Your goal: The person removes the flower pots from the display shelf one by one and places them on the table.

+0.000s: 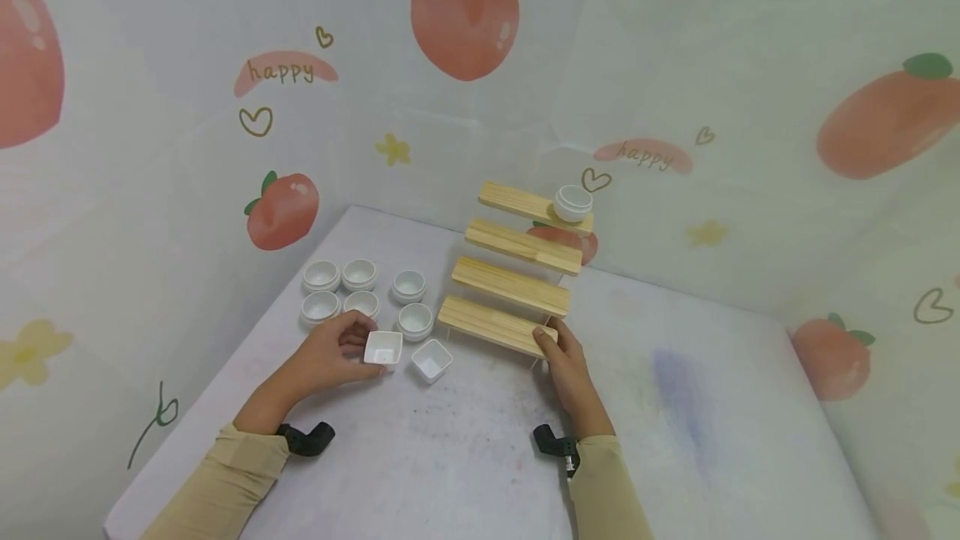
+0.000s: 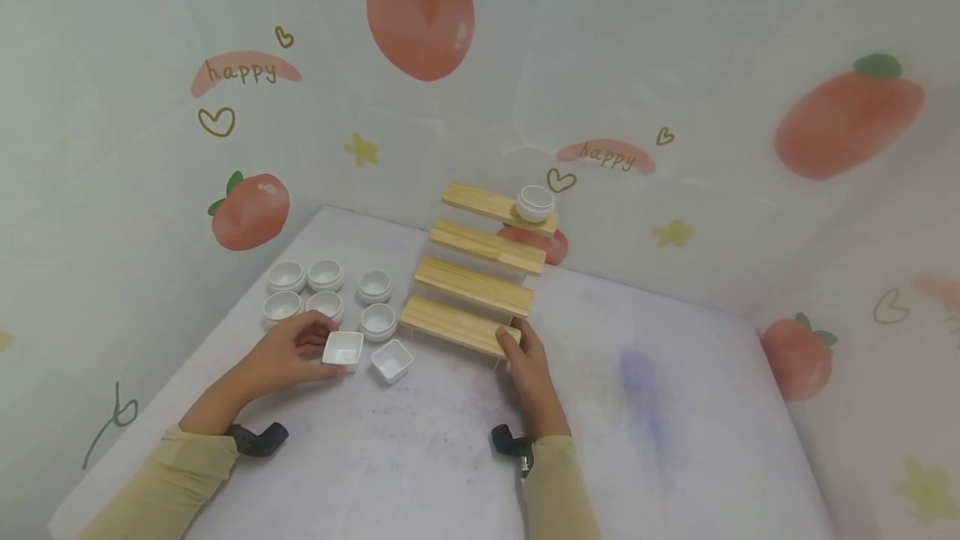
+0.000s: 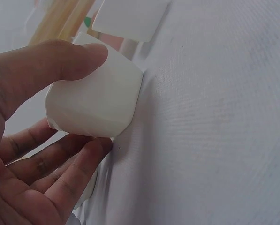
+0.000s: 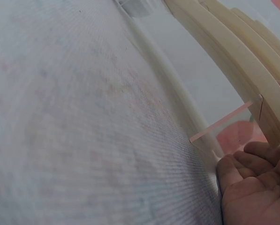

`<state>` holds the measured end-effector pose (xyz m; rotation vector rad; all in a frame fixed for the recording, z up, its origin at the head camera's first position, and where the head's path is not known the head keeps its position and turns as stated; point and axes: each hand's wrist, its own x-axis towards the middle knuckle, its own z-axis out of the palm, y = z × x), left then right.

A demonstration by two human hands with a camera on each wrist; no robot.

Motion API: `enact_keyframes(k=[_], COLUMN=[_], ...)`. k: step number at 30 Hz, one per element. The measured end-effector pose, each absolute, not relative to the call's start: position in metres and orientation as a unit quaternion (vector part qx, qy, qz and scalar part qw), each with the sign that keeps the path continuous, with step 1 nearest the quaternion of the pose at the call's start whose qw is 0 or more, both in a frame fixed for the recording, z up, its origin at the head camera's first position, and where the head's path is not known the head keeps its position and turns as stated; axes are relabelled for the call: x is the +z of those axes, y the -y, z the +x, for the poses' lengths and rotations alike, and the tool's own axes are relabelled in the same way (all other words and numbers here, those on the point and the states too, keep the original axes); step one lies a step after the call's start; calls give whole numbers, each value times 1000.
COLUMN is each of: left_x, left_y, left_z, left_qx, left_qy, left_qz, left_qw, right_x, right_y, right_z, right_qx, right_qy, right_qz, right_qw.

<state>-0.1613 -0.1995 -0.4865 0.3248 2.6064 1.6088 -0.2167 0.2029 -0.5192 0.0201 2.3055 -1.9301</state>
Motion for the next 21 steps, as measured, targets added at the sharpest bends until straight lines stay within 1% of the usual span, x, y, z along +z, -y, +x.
enact_keyframes(k=[11, 21], left_x=[-490, -481], left_y=[201, 200], left_z=[-163, -164], left_qx=[504, 486], left_qy=[-856, -866], left_qz=[112, 120], left_qw=[28, 22], right_x=[-519, -520], right_y=[-203, -204], right_z=[-215, -216], right_qx=[-642, -642], right_qy=[-763, -763], right_qz=[4, -2], right_qw=[73, 75])
